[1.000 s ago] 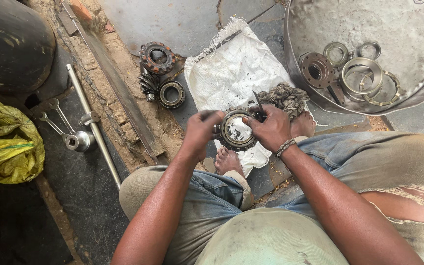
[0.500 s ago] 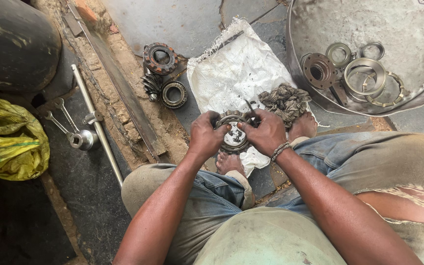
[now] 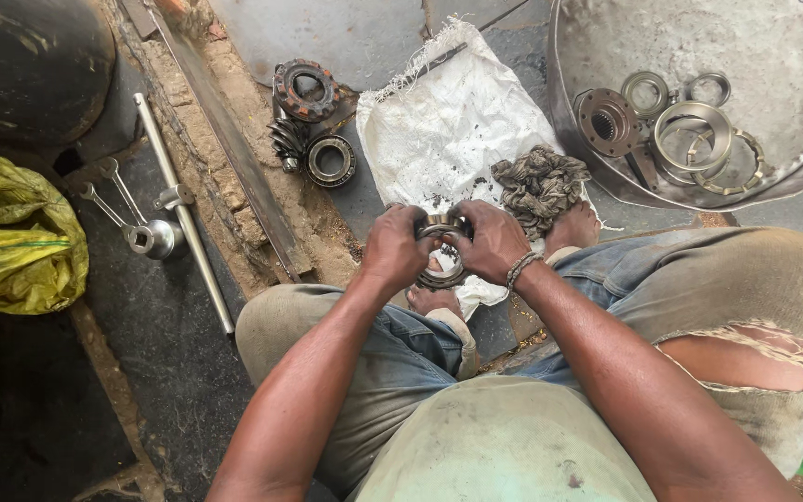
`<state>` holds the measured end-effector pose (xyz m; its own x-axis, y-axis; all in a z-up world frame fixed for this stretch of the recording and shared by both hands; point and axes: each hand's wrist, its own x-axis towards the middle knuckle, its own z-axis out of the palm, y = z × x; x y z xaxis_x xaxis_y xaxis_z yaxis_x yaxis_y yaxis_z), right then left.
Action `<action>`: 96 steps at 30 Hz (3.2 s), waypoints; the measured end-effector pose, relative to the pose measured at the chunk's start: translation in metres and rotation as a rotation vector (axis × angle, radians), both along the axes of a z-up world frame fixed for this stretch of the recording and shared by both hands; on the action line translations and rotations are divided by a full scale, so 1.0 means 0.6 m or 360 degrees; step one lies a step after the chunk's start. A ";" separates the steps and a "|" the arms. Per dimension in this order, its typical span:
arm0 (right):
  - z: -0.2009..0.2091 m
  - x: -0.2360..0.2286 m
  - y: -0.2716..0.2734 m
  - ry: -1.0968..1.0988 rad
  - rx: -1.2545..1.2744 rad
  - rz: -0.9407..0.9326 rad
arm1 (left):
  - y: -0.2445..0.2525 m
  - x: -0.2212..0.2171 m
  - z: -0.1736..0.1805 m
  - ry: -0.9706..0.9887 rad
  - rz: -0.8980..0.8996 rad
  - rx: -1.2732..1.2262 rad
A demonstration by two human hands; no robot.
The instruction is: The person cleans a tapered roller bearing by removing rollers, wiping them with a cloth, and scraping the cage with a small metal tool.
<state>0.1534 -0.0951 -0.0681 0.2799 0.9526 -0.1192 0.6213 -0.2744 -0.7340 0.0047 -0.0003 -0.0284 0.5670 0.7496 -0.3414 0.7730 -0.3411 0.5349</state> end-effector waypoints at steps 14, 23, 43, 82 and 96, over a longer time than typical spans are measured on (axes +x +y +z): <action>0.003 -0.001 0.028 0.0313 -0.0283 -0.0310 | 0.058 -0.014 -0.049 -0.0451 0.0385 -0.0561; 0.013 -0.013 0.019 0.0218 -0.0173 -0.0307 | 0.058 -0.025 -0.054 -0.0518 0.0917 -0.0755; -0.001 -0.041 0.023 0.0378 -0.0211 -0.0610 | -0.006 -0.054 -0.063 -0.0930 0.1003 -0.0476; 0.033 -0.011 0.012 0.0359 -0.0062 -0.0410 | 0.010 -0.053 -0.047 -0.1296 0.0718 -0.1227; 0.058 -0.019 0.007 0.0718 -0.0051 -0.0565 | 0.007 -0.060 0.004 -0.1775 0.0700 -0.1792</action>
<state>0.1417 -0.0910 -0.0331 0.4966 0.8034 -0.3285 0.1143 -0.4357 -0.8928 -0.0314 0.0037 -0.0260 0.7152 0.5821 -0.3869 -0.2141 0.7094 0.6716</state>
